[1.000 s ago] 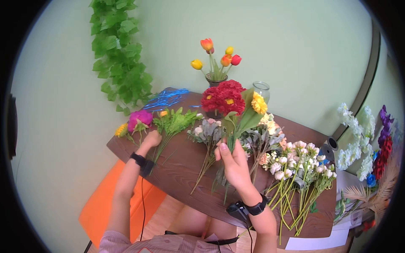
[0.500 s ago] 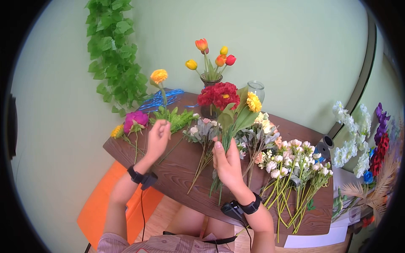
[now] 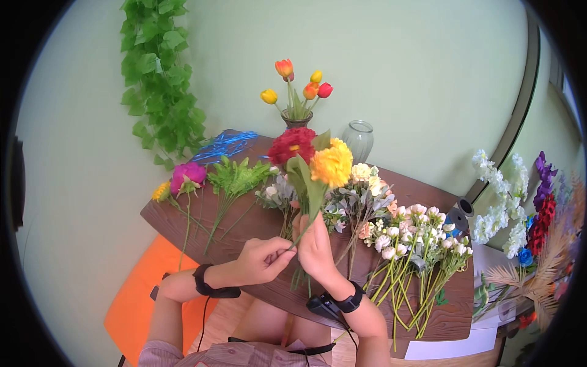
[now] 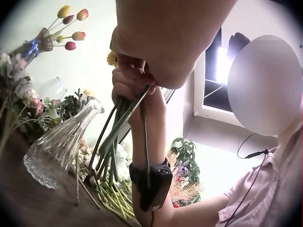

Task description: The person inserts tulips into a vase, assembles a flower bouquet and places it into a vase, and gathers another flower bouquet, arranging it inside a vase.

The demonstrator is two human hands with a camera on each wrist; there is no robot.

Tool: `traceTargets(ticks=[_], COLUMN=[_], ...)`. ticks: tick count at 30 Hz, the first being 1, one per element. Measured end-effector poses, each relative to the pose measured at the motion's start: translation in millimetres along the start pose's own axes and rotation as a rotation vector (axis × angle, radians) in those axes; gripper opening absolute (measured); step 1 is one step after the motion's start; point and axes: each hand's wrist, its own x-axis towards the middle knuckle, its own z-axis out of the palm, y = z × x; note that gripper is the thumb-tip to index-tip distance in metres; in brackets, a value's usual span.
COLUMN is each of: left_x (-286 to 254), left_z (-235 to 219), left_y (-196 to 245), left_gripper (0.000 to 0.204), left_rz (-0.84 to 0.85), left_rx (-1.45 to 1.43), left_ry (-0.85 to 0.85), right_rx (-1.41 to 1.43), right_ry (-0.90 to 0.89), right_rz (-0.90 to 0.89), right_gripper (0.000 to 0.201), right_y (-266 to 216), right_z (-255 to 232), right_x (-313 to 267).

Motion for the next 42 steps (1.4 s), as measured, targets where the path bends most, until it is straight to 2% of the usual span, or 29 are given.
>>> traceTargets(ticks=[6,9,12,15,19,21,22,26,27,29,33,35,37,38,42], left_x=[5,8,12,16,18,16,18,25,27,28,12,-7,-32,-35,-37], left_z=[3,4,2,-2,-9,-13,-20,-43,-52,-72,-121,-140,-153,-157,-164], left_y=[2,-3,0,1,5,3,7,10,1,-32,-112,-153,-199,-203,-208], left_gripper=[0.005,0.004,0.003,0.005,0.011,0.019,0.022,0.016,0.017,0.023,0.031,0.034,0.036,0.040,0.048], left_rz=[-0.172,-0.229,-0.228,-0.200,-0.229,-0.051,-0.096,-0.105,-0.141,-0.337,-0.875,-1.032,-1.091,-1.152,-1.270], left_rx=[-0.119,-0.161,-0.123,-0.056,-0.027,0.082,0.124,0.263,0.317,0.386,0.907,0.990,1.025,1.051,0.958], left_ry=[-0.031,-0.056,-0.086,-0.135,-0.197,-0.197,-0.301,-0.270,-0.278,-0.317,-0.457,-0.422,-0.369,-0.315,-0.300], right_rx=[-0.110,-0.128,-0.136,-0.111,-0.149,-0.102,-0.093,0.036,0.071,0.109,0.133,0.150,0.164,0.168,0.167], right_ry=[0.022,0.008,0.067,0.076,0.126,0.165,0.185,0.206,0.206,0.198,0.184,0.177,0.168,0.160,0.193], right_rz=[-0.024,-0.050,0.052,0.079,0.057,0.033,0.007,0.015,0.026,0.026,0.030,0.031,0.033,0.032,-0.004], right_gripper=[0.051,0.045,0.038,0.034,0.033,0.032,0.033,0.033,0.033,0.032,0.033,0.033,0.033,0.033,0.034], right_y=[-2,0,-8,1,-7,-2,0,-9,-10,-10,-9,-5,-4,-4,-2], right_z=[-1,1,9,3,6,4,3,7,7,5,5,5,5,5,9], right_x=[1,2,2,2,2,3,4,5,5,5,4,5,5,5,5])
